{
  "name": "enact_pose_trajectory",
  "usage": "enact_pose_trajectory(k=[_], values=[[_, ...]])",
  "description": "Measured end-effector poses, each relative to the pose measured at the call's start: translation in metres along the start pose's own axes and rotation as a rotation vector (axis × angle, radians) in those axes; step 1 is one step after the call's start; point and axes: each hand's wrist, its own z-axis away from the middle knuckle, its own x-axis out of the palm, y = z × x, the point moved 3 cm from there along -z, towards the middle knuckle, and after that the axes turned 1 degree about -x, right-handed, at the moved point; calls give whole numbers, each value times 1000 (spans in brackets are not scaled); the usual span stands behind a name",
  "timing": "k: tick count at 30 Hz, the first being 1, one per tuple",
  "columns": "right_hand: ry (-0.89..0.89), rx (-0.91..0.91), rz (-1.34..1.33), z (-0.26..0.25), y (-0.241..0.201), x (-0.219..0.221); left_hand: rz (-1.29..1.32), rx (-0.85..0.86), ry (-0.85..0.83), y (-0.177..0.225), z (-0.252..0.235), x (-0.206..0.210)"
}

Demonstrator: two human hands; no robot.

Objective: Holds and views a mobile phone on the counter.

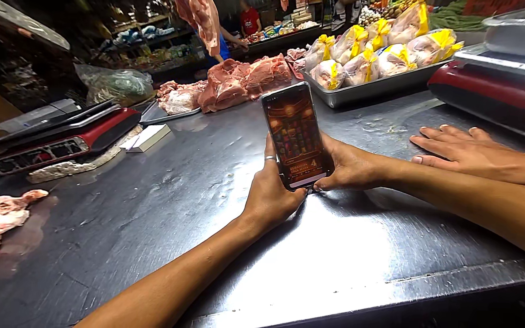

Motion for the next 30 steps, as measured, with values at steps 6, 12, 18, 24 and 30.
enact_pose_trajectory(k=[6,12,18,24,30], values=[[7,18,21,1,-3,1,-21,8,0,0,0,0],[8,2,24,1,-1,0,-23,3,-2,0,0,0],[8,1,-5,1,-1,1,0,16,1,0,0,0],[16,0,-12,2,-3,2,21,22,0,0,0,1],[21,-2,42,2,-3,0,14,24,-1,0,0,1]])
